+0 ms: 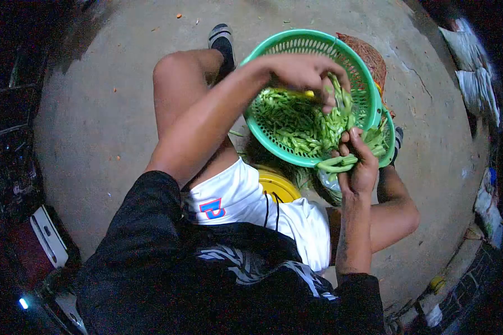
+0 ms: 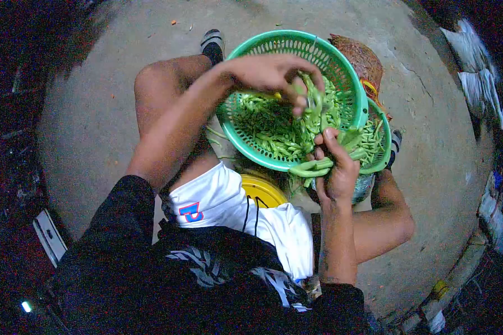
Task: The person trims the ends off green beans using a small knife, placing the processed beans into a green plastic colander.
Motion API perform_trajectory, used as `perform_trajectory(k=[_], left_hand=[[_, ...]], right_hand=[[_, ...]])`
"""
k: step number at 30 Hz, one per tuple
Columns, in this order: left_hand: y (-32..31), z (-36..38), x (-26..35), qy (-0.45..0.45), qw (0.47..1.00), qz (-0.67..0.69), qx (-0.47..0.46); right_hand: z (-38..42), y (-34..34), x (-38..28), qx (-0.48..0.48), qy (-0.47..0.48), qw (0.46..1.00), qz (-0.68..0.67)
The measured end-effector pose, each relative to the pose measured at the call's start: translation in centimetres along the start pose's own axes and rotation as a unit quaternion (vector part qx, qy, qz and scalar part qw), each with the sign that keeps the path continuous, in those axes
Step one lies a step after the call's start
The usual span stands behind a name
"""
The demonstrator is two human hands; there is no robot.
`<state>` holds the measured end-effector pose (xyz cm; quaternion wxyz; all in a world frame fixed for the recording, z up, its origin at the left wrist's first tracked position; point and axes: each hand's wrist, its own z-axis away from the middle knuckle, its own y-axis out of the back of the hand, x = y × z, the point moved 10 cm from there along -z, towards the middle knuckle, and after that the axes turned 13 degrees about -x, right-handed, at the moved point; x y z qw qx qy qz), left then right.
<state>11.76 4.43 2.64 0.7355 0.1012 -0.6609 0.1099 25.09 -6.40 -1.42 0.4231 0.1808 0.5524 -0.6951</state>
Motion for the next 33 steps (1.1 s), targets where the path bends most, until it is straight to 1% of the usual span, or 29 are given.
perform_trajectory(k=[1, 3, 5, 6, 7, 9, 11, 13, 15, 19, 22, 24, 25, 27, 28, 29, 31, 32, 33], left_hand=[[-1.6, -0.7, 0.2, -0.013, 1.0, -0.009, -0.025], [-3.0, -1.6, -0.1, -0.027, 0.997, 0.051, -0.058], [-1.4, -1.1, 0.5, -0.066, 0.996, 0.046, -0.026], [0.1, -0.4, 0.1, -0.044, 0.997, 0.058, 0.004], [1.4, 0.3, 0.3, -0.034, 0.998, 0.033, 0.029], [1.3, 0.4, 0.3, -0.007, 1.0, 0.023, 0.015], [-1.1, -0.6, 0.4, -0.015, 1.0, 0.017, -0.01], [-3.9, -1.9, 0.8, -0.035, 0.996, 0.02, -0.078], [-3.7, -1.6, 0.3, -0.012, 0.996, 0.066, -0.054], [-3.5, -1.6, 0.7, 0.005, 0.998, 0.043, -0.056], [-3.3, -1.6, 0.4, -0.012, 0.998, 0.021, -0.062], [-1.7, -1.1, 0.3, -0.055, 0.997, 0.007, -0.047], [-1.3, -0.9, 0.1, -0.056, 0.997, 0.006, -0.046], [0.1, -0.3, -0.4, -0.033, 0.998, 0.057, -0.009], [0.0, -0.3, -0.1, -0.041, 0.997, 0.061, -0.006], [-0.5, -0.4, -0.1, -0.041, 0.997, 0.06, -0.006], [-2.8, -0.9, 0.1, 0.0, 0.999, 0.034, -0.033], [-4.0, -1.4, 0.7, -0.006, 0.998, 0.008, -0.069], [-3.8, -1.4, 0.5, -0.007, 0.998, 0.01, -0.069]], right_hand=[[0.0, 0.3, 0.1, 0.006, 0.0, 1.0, 0.016], [-0.1, 0.8, 0.1, 0.015, -0.005, 0.999, 0.035], [-0.2, 0.0, -0.3, -0.037, -0.001, 0.999, 0.033], [-0.1, 0.0, -0.4, -0.031, 0.007, 0.999, 0.038], [-0.1, -0.2, -0.5, -0.033, 0.009, 0.999, 0.037], [0.0, 0.1, -0.5, 0.001, 0.01, 1.0, -0.003], [-0.2, 0.1, -0.2, 0.001, 0.006, 1.0, -0.016], [-0.2, 0.4, 0.1, 0.025, 0.002, 1.0, -0.003], [0.0, 0.7, 0.2, 0.017, 0.004, 1.0, 0.0], [-0.3, 0.8, 0.5, -0.003, -0.006, 1.0, -0.01], [-0.4, 0.5, 0.4, -0.012, -0.002, 1.0, -0.012], [-0.5, 0.2, 0.2, -0.02, 0.002, 1.0, -0.013], [-0.6, 0.2, 0.3, -0.017, -0.005, 1.0, -0.012], [-0.6, 0.0, 0.0, -0.015, -0.008, 1.0, -0.012], [-0.5, -0.2, 0.1, -0.019, -0.021, 1.0, -0.004], [-0.4, -0.4, 0.2, -0.023, -0.034, 0.999, 0.004], [-0.4, 0.0, 0.5, -0.004, -0.028, 0.999, -0.018], [-0.4, 0.4, 0.7, 0.015, -0.024, 0.999, -0.038], [-0.4, 0.6, 0.8, 0.017, -0.025, 0.999, -0.037]])
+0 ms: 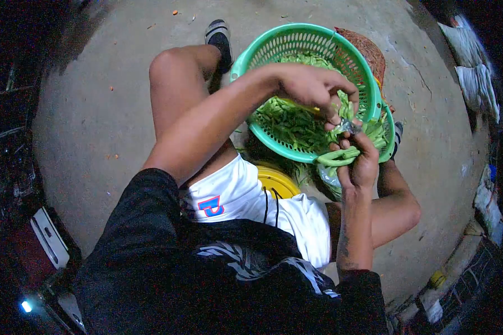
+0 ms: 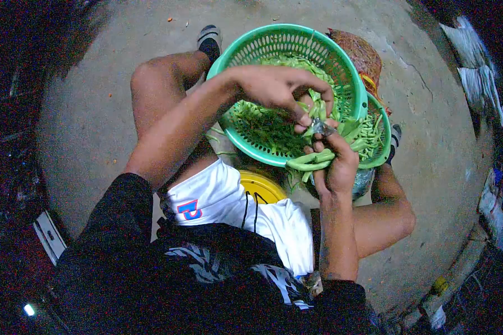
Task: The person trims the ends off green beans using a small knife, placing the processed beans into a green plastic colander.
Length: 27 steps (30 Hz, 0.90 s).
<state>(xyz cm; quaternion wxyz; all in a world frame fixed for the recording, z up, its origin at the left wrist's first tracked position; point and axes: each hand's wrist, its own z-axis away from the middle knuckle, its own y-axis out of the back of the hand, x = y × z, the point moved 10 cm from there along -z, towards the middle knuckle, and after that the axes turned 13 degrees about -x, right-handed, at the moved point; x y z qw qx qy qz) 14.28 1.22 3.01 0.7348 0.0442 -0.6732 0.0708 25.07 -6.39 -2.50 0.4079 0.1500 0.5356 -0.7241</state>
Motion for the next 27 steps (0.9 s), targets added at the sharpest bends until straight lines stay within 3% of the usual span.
perform_trajectory(k=[2, 3, 6, 8, 17, 19, 23, 25, 27], left_hand=[[0.7, 0.3, -0.1, -0.014, 0.999, 0.042, -0.003], [2.0, 0.9, 0.3, -0.043, 0.997, 0.04, 0.052], [4.1, 2.4, 0.4, -0.024, 0.995, 0.048, 0.089], [3.6, 2.3, 0.5, -0.013, 0.996, 0.022, 0.081], [2.4, 0.8, -0.1, 0.007, 0.999, 0.004, 0.031], [1.4, 0.1, 1.1, -0.05, 0.997, -0.051, 0.004], [2.1, 0.2, 1.6, -0.065, 0.992, -0.108, 0.014], [4.0, 1.9, 1.4, -0.069, 0.993, -0.011, 0.093], [4.8, 3.2, 2.0, -0.068, 0.991, 0.003, 0.114]], right_hand=[[-0.2, -0.6, 0.1, -0.051, -0.001, 0.998, -0.043], [-0.2, -0.7, 0.1, -0.052, -0.001, 0.998, -0.043], [-0.3, -1.5, -0.3, -0.057, -0.01, 0.998, -0.013], [-0.2, -2.4, -0.3, -0.059, -0.035, 0.996, 0.049], [0.3, -3.5, 1.7, -0.109, -0.135, 0.981, 0.085], [0.2, -3.8, 1.7, -0.107, -0.132, 0.981, 0.097], [0.3, -3.3, 1.7, -0.09, -0.107, 0.986, 0.089], [-0.1, -3.1, 1.0, -0.092, -0.053, 0.993, 0.059], [-0.3, -2.8, 0.2, -0.079, -0.023, 0.997, 0.014]])
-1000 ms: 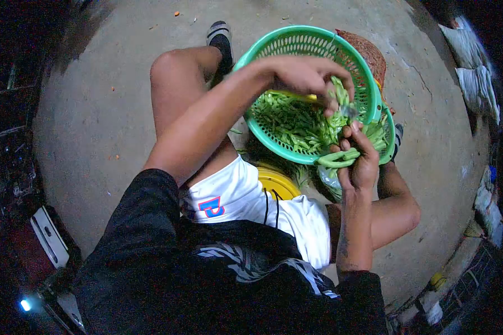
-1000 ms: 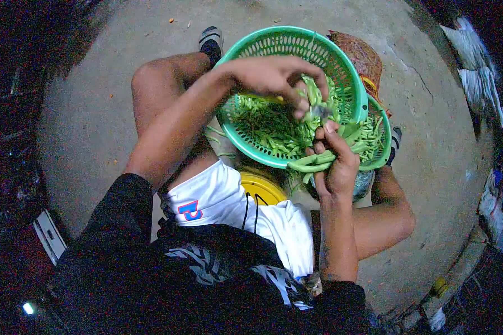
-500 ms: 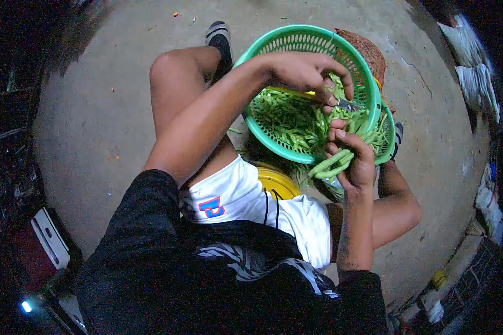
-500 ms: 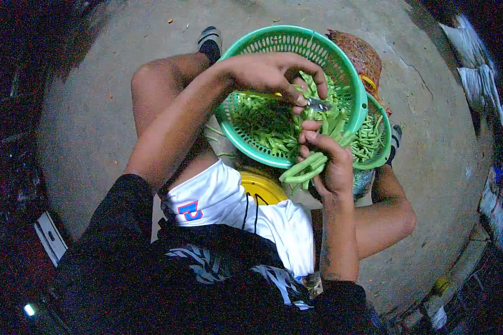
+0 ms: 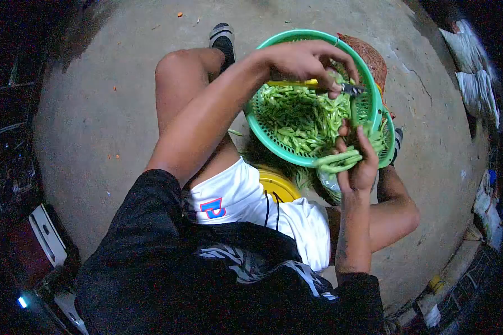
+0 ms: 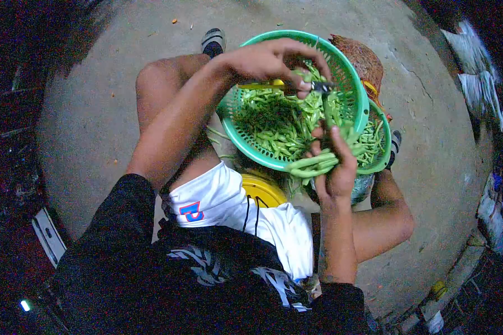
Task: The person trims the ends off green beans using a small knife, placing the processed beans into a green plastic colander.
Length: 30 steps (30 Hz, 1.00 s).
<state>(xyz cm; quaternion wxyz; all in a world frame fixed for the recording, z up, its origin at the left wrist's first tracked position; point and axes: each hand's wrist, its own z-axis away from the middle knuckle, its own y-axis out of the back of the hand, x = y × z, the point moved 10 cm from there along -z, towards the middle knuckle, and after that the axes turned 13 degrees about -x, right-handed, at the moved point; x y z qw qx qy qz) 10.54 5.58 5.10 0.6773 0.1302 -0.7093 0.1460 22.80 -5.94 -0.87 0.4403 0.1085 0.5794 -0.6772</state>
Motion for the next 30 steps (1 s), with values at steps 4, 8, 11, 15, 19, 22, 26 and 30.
perform_trajectory(k=[4, 8, 11, 15, 19, 22, 26, 30], left_hand=[[0.7, 0.6, 1.1, -0.022, 0.999, 0.001, 0.03], [0.8, 0.1, 0.3, -0.024, 0.999, 0.024, 0.028], [0.6, 0.2, 0.0, -0.011, 0.999, 0.033, 0.004], [0.0, -0.2, -0.7, 0.002, 1.0, -0.023, 0.001], [-0.4, -0.5, -2.3, 0.065, 0.995, -0.07, -0.003], [1.2, 0.4, -1.4, 0.042, 0.999, -0.032, 0.01], [0.4, -0.2, -2.1, 0.055, 0.996, -0.062, 0.014], [-1.6, -1.0, -1.7, 0.061, 0.992, -0.1, -0.043]], right_hand=[[0.1, 1.5, -0.5, 0.02, 0.02, 0.998, -0.062], [0.4, 1.2, 0.2, 0.011, -0.01, 0.997, -0.077], [0.4, 1.4, 0.6, 0.018, -0.011, 0.995, -0.098], [1.0, 2.8, -1.2, 0.077, 0.048, 0.995, 0.028], [1.5, 3.3, -1.4, 0.089, 0.067, 0.992, 0.058], [2.0, 3.8, -1.9, 0.1, 0.073, 0.99, 0.07], [2.0, 4.0, -1.8, 0.126, 0.071, 0.987, 0.064], [1.8, 3.8, -1.9, 0.111, 0.08, 0.986, 0.094]])
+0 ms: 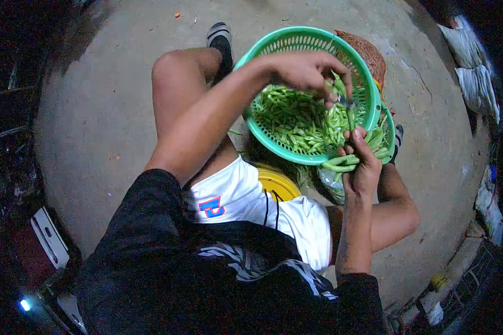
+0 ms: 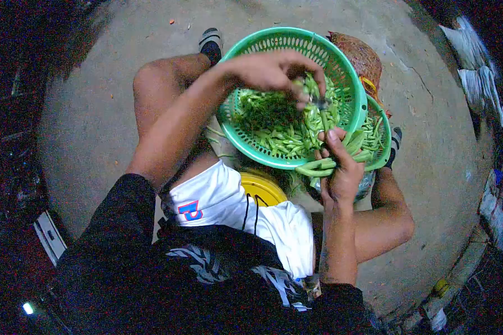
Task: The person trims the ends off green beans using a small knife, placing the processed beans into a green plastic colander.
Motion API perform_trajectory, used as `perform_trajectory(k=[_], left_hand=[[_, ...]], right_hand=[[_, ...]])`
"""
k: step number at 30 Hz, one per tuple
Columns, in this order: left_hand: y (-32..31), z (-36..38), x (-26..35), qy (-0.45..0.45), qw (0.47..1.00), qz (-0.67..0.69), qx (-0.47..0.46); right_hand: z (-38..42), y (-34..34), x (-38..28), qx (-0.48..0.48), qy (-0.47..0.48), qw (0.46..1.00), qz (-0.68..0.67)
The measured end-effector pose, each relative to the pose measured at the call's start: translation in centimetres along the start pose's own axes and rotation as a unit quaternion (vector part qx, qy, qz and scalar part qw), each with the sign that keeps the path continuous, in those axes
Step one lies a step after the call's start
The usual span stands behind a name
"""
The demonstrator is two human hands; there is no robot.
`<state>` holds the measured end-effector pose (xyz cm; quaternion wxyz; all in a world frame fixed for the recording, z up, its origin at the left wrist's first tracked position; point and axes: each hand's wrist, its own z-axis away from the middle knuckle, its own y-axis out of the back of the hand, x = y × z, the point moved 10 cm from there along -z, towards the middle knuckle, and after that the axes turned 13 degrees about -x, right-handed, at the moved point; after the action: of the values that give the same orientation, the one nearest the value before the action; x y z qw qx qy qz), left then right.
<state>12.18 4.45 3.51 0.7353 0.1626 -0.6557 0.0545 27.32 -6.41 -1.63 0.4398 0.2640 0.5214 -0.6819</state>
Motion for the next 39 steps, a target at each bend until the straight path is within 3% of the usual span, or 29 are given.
perform_trajectory(k=[3, 5, 9, 11, 13, 15, 17, 18, 20, 23, 25, 30, 34, 39], left_hand=[[2.8, 1.4, -0.7, -0.016, 0.997, 0.056, 0.055], [3.3, 1.8, -1.3, 0.025, 0.997, 0.038, 0.061], [-0.7, -0.3, 0.3, -0.007, 1.0, -0.005, -0.008], [-0.2, -0.1, -0.2, -0.039, 0.998, 0.053, -0.009], [2.2, 1.1, -1.6, -0.013, 0.994, 0.092, 0.056], [3.0, 1.6, -1.4, -0.002, 0.996, 0.073, 0.057], [1.7, 0.8, -1.2, 0.018, 0.999, 0.039, 0.034], [0.4, -0.2, -0.9, -0.037, 0.999, 0.03, 0.016], [-1.4, -0.7, 0.5, -0.016, 0.998, 0.052, -0.024], [0.8, -0.1, -1.0, -0.039, 0.998, 0.047, 0.015], [2.4, 1.1, -1.3, 0.005, 0.997, 0.06, 0.048], [-2.4, -1.0, 0.3, -0.029, 0.996, 0.074, -0.039], [0.6, 0.1, -0.5, -0.042, 0.997, 0.069, 0.019], [-1.0, -0.2, 0.3, -0.02, 0.996, 0.085, -0.015]], right_hand=[[0.1, 0.4, -0.1, -0.003, -0.002, 1.0, -0.004], [-0.1, 0.2, -0.2, -0.01, -0.002, 1.0, -0.002], [-0.1, -0.3, -0.2, 0.008, 0.0, 1.0, 0.009], [0.1, 0.2, 0.1, 0.023, -0.007, 1.0, 0.013], [-0.1, 0.5, -0.1, 0.018, -0.006, 1.0, 0.017], [-0.2, 0.0, -0.4, 0.004, 0.007, 1.0, 0.011], [-0.2, -0.3, -0.4, 0.012, 0.004, 1.0, 0.014], [-0.3, -0.4, -0.4, 0.014, 0.005, 1.0, 0.014], [-0.4, -0.8, -0.5, 0.002, 0.019, 1.0, 0.008], [-0.5, -0.6, -0.5, -0.003, 0.021, 1.0, -0.002], [-0.5, -0.8, -0.7, -0.012, 0.03, 0.999, 0.003], [-0.5, -0.2, -0.1, 0.03, 0.036, 0.999, -0.005], [-0.7, -0.8, -0.4, -0.002, 0.027, 1.0, 0.003], [-0.7, -1.0, -0.7, 0.001, 0.047, 0.999, 0.005]])
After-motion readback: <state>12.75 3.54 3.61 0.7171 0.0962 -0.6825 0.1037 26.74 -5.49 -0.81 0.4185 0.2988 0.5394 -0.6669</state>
